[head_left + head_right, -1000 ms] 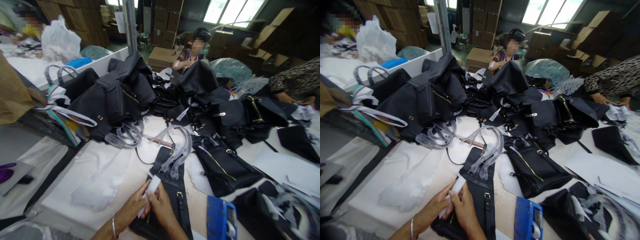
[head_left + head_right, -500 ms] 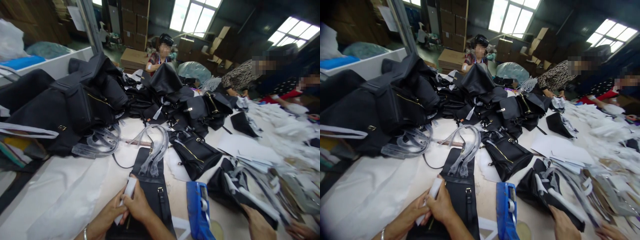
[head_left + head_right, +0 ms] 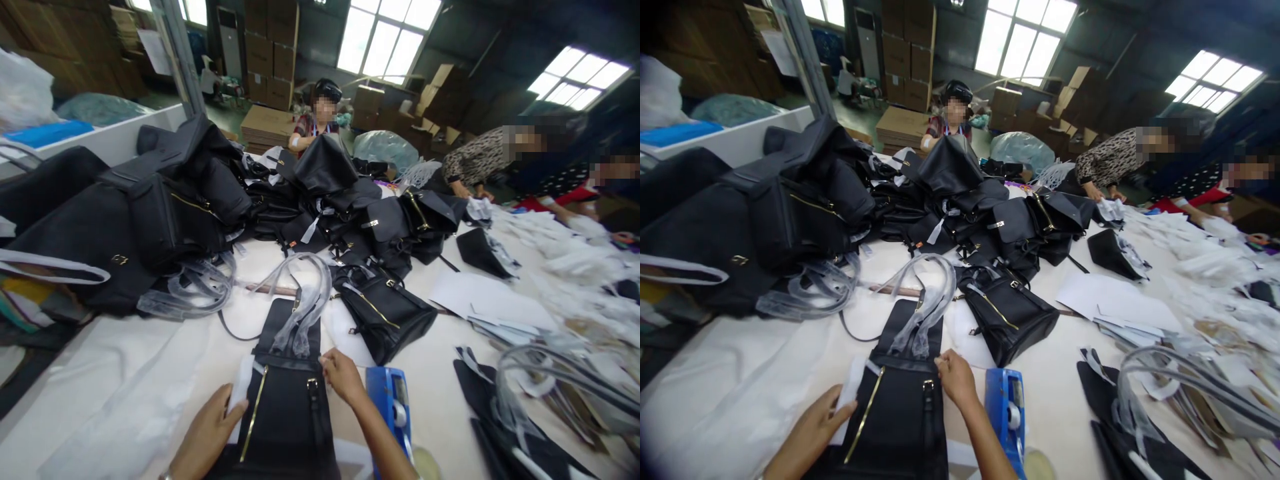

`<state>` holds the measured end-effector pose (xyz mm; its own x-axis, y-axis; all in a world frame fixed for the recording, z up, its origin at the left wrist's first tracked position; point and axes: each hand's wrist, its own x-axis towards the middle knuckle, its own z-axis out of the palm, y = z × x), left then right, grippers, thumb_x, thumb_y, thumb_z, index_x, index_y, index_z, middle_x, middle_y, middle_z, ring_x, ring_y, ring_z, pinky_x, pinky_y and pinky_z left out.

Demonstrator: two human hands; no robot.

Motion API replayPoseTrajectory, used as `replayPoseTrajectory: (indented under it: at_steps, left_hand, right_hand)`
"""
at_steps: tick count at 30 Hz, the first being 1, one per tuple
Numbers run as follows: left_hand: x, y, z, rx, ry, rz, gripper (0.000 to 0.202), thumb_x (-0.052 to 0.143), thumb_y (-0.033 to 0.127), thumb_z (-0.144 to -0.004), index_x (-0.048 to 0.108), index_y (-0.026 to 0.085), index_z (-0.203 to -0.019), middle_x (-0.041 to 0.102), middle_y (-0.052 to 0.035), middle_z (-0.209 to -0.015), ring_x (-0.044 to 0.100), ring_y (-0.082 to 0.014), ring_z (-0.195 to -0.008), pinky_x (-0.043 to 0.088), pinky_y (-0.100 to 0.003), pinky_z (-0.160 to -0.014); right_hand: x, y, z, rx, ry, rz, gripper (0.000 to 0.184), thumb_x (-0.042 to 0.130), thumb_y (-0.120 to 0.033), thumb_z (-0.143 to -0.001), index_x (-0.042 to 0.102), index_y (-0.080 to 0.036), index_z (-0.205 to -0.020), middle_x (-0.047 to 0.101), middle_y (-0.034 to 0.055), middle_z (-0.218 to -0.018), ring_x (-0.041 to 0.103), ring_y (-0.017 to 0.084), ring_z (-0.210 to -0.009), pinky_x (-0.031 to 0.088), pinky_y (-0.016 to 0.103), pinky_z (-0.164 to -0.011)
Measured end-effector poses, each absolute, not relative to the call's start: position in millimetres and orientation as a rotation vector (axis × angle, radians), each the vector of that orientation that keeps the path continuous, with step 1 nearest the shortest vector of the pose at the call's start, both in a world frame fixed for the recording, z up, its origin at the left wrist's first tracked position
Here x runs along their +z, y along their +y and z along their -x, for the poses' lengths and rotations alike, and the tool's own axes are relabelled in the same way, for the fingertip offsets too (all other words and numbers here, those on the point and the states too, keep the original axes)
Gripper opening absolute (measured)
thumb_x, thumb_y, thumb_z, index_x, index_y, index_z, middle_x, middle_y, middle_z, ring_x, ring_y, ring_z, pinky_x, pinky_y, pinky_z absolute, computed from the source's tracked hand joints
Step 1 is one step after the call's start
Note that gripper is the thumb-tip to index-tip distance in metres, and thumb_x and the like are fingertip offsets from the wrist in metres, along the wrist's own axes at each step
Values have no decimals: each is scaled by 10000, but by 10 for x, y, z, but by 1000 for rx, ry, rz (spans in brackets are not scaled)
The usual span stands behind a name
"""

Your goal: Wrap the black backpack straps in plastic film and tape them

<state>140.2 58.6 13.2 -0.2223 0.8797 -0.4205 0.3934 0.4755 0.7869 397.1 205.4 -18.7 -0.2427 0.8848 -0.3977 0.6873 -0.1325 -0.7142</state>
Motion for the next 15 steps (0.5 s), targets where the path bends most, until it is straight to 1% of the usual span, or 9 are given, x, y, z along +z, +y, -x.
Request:
replayPoseTrajectory:
  at_steps: [2,4,6,8,9,11,13,14,15]
  left_hand:
    - [133,590,-1377,510,2058,-1336,385,466,477,-836,603,161,-1007,626,-127,-1058,564,-300,-1038,425,-408,-898]
    - [159,601,-1376,384,2255,-1508,522,475,495,-815,542,111,-1162,525,-205,-1241,478,-372,-1160,406,-495,-920]
    - [199,621,-1433,434,2324,-1590,615,476,507,-805,476,80,-1248,439,-238,-1336,394,-402,-1243,364,-542,-970]
    - [219,653,-1569,597,2154,-1577,537,461,493,-824,518,128,-1214,489,-193,-1306,412,-357,-1250,319,-501,-1043]
    - [213,674,-1669,654,2014,-1486,474,448,487,-838,556,164,-1168,549,-161,-1248,464,-328,-1215,332,-466,-1049]
    - [175,721,-1924,685,1741,-1146,427,460,514,-832,602,211,-1096,646,-117,-1119,579,-300,-1089,425,-437,-980]
    - [133,777,-2216,721,1537,-776,502,569,564,-750,609,205,-1099,683,-118,-1086,621,-311,-1032,484,-435,-912]
    - [124,807,-2356,770,1453,-644,566,654,562,-678,612,191,-1104,681,-129,-1110,610,-320,-1061,478,-432,-926]
    - [129,837,-2481,822,1376,-532,602,713,546,-624,624,178,-1092,675,-139,-1133,594,-326,-1094,469,-426,-944]
  right_hand:
    - [-176,1818,-4033,1286,-2001,1820,214,606,-390,-743,583,-189,-672,618,22,-624,574,182,-616,354,269,-585]
    - [-166,1550,-4051,1220,-2137,1911,238,704,-399,-645,602,-191,-699,645,48,-693,585,216,-674,342,280,-600]
    - [-163,1335,-4032,1144,-2249,1997,262,739,-359,-603,613,-195,-764,660,56,-761,589,226,-708,338,279,-609]
    - [-162,1222,-4000,1161,-2207,2007,231,730,-304,-613,601,-201,-774,649,28,-764,579,204,-708,333,262,-603]
    - [-160,1201,-3989,1220,-2120,1985,204,717,-281,-627,589,-204,-766,633,4,-734,568,183,-688,330,247,-590]
    - [-135,1193,-3990,1382,-1896,1885,165,682,-253,-669,566,-209,-779,590,-40,-677,541,141,-638,331,213,-556]
    - [-73,1170,-4021,1483,-1749,1727,114,617,-236,-738,560,-215,-835,583,-53,-679,539,122,-625,359,193,-552]
    - [-32,1142,-4044,1483,-1756,1627,105,568,-218,-776,565,-217,-882,608,-41,-729,558,126,-662,390,197,-585]
    - [12,1106,-4073,1450,-1817,1522,154,520,-192,-803,572,-219,-945,638,-18,-811,582,139,-731,422,213,-648]
